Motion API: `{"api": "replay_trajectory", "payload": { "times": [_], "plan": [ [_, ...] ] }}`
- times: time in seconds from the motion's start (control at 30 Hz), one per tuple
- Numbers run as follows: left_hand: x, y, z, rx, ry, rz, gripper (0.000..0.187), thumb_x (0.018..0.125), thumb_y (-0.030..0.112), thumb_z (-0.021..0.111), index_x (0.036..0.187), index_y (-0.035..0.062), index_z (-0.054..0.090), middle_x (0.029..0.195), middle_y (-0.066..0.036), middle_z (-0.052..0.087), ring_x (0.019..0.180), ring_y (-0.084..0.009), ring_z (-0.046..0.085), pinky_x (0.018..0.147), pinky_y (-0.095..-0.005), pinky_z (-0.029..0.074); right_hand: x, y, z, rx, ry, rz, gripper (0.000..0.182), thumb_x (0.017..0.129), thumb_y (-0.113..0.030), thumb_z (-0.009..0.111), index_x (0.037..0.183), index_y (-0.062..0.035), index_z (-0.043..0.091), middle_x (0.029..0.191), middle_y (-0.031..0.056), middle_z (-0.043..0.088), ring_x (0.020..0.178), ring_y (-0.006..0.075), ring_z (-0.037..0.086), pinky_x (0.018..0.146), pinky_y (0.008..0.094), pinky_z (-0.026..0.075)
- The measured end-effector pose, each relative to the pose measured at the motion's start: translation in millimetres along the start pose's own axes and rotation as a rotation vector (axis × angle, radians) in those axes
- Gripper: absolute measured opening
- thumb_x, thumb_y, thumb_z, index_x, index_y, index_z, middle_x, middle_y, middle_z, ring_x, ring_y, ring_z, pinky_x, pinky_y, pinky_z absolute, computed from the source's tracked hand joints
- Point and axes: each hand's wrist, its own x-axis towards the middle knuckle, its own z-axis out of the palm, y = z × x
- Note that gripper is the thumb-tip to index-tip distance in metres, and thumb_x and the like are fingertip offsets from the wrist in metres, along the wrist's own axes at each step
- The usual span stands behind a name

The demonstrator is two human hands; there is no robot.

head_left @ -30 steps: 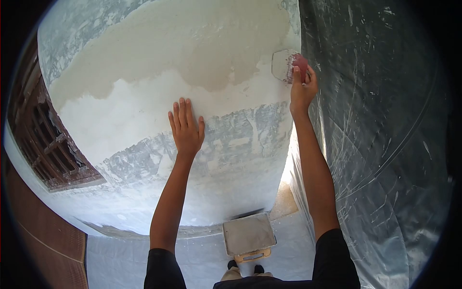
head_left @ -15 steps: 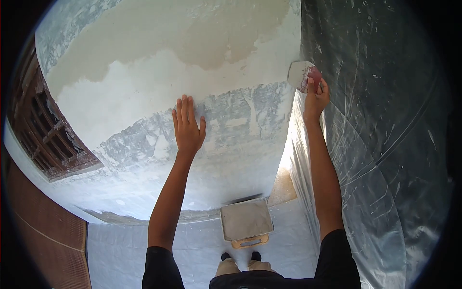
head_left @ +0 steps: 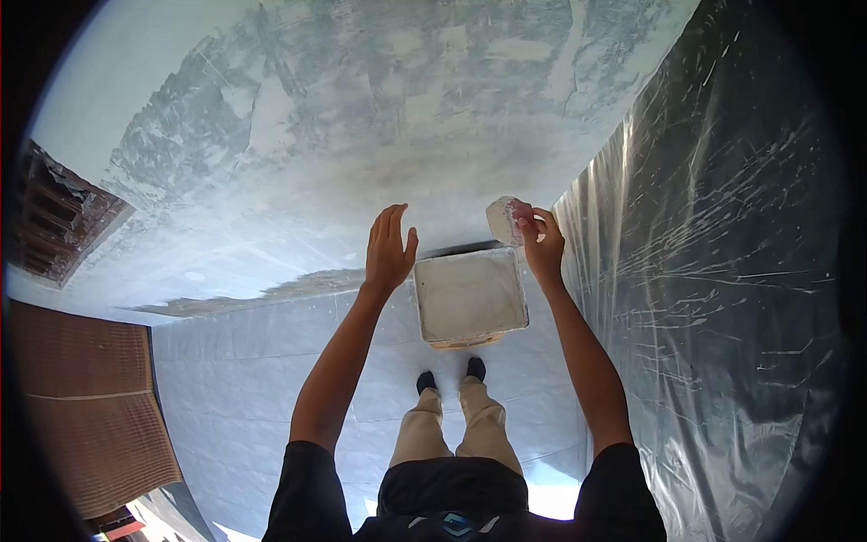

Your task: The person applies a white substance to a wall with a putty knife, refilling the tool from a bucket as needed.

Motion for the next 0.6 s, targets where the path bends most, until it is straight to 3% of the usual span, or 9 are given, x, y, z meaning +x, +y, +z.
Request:
{"api": "replay_trajectory", "payload": {
  "times": [0.17, 0.23, 0.33, 0.43, 0.6],
  "plan": [
    [-117.7, -52.9, 58.0, -0.127, -0.173, -0.266, 0.042, 0.094, 0.013, 0.057, 0.133, -0.0005, 0.048, 0.131, -0.021, 0.054, 0.124, -0.0384, 0.051, 0.105, -0.0465, 0.041, -94.6, 105.6, 27.9, -0.181, -0.121, 0.209, 0.030, 0.088, -0.012, 0.070, 0.115, -0.0013, 0.062, 0.095, 0.0179, 0.074, 0.087, 0.0265, 0.074, 0.079, 0.0352, 0.054],
    [-161.4, -65.9, 78.2, -0.155, -0.227, -0.332, 0.041, 0.095, 0.013, 0.056, 0.134, -0.0003, 0.047, 0.131, -0.021, 0.053, 0.125, -0.0388, 0.050, 0.106, -0.0463, 0.040, -128.4, 158.5, 31.8, -0.254, -0.212, 0.190, 0.030, 0.088, -0.014, 0.069, 0.117, -0.0058, 0.063, 0.092, 0.0145, 0.073, 0.086, 0.0301, 0.071, 0.081, 0.0414, 0.051],
    [-215.2, -72.6, 100.4, -0.199, -0.293, -0.451, 0.040, 0.097, 0.012, 0.054, 0.134, -0.0002, 0.046, 0.131, -0.022, 0.053, 0.127, -0.0391, 0.049, 0.107, -0.0460, 0.039, -158.3, 179.5, 25.1, -0.524, -0.358, 0.162, 0.027, 0.090, -0.017, 0.066, 0.117, -0.0108, 0.065, 0.091, 0.0111, 0.071, 0.087, 0.0315, 0.067, 0.083, 0.0469, 0.043],
    [-255.9, -75.8, 120.0, -0.225, -0.319, -0.552, 0.040, 0.097, 0.012, 0.054, 0.135, -0.0005, 0.046, 0.132, -0.022, 0.052, 0.127, -0.0392, 0.048, 0.107, -0.0458, 0.039, -176.3, 195.0, 14.9, -0.689, -0.473, 0.118, 0.023, 0.093, -0.017, 0.061, 0.115, -0.0139, 0.067, 0.091, 0.0091, 0.069, 0.090, 0.0286, 0.062, 0.084, 0.0461, 0.036],
    [-307.0, -76.6, 148.8, -0.253, -0.357, -0.661, 0.042, 0.098, 0.012, 0.054, 0.137, -0.0014, 0.044, 0.133, -0.023, 0.049, 0.127, -0.0388, 0.048, 0.108, -0.0449, 0.038, -190.8, 225.6, -6.1, -0.780, -0.550, 0.082, 0.025, 0.094, -0.015, 0.059, 0.117, -0.0157, 0.067, 0.093, 0.0084, 0.069, 0.090, 0.0271, 0.061, 0.084, 0.0432, 0.035]
  ]
}}
